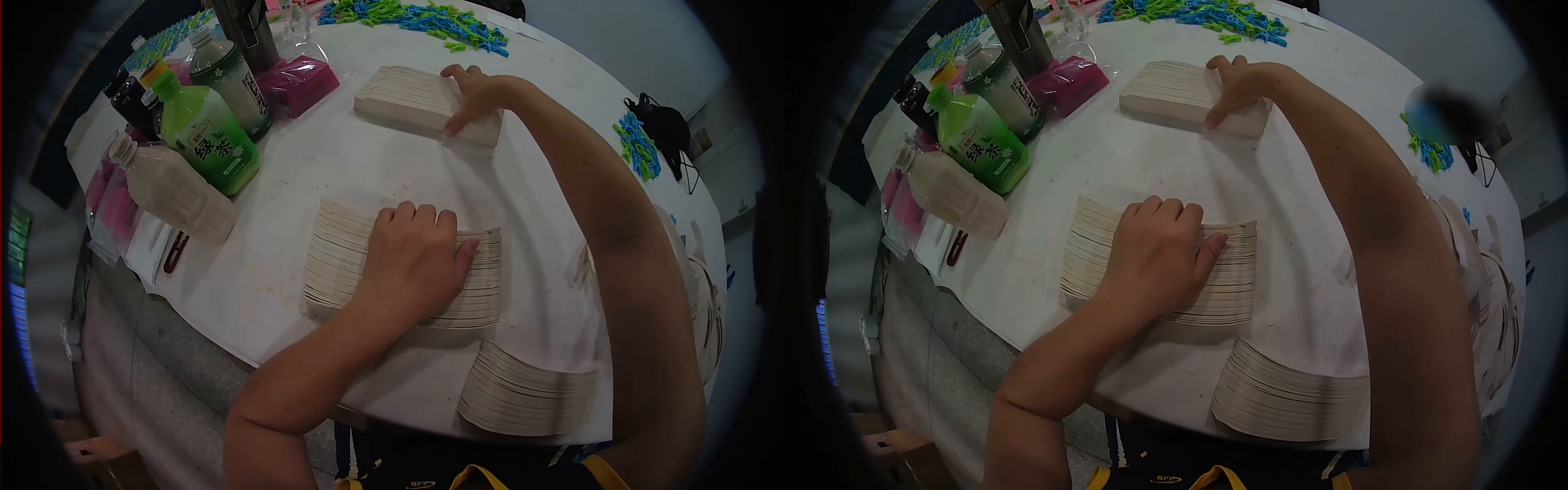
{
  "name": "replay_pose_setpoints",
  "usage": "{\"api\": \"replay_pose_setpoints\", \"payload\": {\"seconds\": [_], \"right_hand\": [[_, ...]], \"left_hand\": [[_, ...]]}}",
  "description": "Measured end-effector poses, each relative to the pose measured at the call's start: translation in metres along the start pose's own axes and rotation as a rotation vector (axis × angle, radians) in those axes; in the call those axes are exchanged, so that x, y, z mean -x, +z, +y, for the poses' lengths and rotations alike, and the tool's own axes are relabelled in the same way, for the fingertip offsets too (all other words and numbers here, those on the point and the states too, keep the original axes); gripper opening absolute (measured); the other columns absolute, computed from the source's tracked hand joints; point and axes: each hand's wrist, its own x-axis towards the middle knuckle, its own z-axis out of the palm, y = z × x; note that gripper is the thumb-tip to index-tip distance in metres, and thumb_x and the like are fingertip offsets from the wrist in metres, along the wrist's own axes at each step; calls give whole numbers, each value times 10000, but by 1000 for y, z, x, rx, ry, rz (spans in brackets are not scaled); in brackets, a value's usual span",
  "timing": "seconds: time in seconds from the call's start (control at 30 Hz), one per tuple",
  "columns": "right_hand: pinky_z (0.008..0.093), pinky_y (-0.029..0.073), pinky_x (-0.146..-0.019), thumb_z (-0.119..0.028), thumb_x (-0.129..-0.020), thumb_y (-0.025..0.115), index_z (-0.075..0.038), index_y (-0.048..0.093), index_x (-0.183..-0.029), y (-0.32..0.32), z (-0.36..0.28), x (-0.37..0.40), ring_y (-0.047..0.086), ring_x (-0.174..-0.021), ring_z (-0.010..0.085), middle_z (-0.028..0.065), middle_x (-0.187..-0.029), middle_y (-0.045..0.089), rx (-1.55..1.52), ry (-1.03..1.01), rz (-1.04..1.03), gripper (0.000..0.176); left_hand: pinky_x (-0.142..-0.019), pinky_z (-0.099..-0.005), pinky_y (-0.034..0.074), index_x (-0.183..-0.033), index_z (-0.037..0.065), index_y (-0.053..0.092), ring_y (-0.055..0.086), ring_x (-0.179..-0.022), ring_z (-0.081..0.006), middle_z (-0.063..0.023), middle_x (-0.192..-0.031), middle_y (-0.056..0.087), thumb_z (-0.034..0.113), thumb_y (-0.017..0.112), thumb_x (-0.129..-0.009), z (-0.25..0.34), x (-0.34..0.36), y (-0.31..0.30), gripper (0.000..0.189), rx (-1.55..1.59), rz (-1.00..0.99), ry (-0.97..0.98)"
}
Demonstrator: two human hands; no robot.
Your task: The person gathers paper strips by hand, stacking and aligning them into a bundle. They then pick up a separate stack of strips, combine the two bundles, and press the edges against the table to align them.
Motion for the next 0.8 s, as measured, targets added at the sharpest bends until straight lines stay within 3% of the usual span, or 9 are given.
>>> {"api": "replay_pose_setpoints", "payload": {"seconds": [0.1, 0.4, 0.5, 0.67, 0.8], "right_hand": [[552, 489, -1145, -509, -562, 993, -281, 154, -1677, 2, 6, 3, 519, -1397, 438, 192, -1600, 354, -9, -45, 52, 1414], [518, 478, -1147, -567, -513, 945, -176, 200, -1684, 21, 23, -5, 540, -1376, 430, 255, -1521, 485, -44, -136, 141, 1443], [502, 535, -1072, -590, -517, 913, -158, 248, -1675, 29, 26, -8, 574, -1341, 425, 249, -1480, 539, -6, -176, 218, 1403], [526, 402, -1152, -655, -555, 849, -127, 273, -1670, 47, 28, -7, 518, -1380, 424, 241, -1519, 507, 114, -205, 370, 1362], [538, 381, -1161, -647, -554, 858, -102, 293, -1658, 47, 28, -4, 471, -1420, 428, 247, -1501, 521, 85, -220, 373, 1354]], "left_hand": [[-809, -470, 483, -872, 32, 663, 627, -856, -340, -138, -836, 651, 348, 707, -953, 0, 0, 1, 329, -1, 18, 1], [-822, -469, 489, -883, 31, 674, 637, -873, -335, -140, -860, 662, 352, 718, -940, 0, 1, 0, 329, 10, 13, -14], [-825, -465, 495, -888, 24, 681, 641, -875, -333, -143, -870, 669, 348, 725, -931, -2, 1, 2, 330, 10, 50, -11], [-820, -460, 502, -889, 15, 686, 646, -875, -329, -146, -877, 674, 340, 732, -921, -2, 1, 1, 330, 10, 25, -20], [-805, -464, 506, -874, 17, 683, 648, -862, -328, -147, -869, 673, 342, 732, -920, -2, 0, 1, 332, 13, 20, -16]]}}
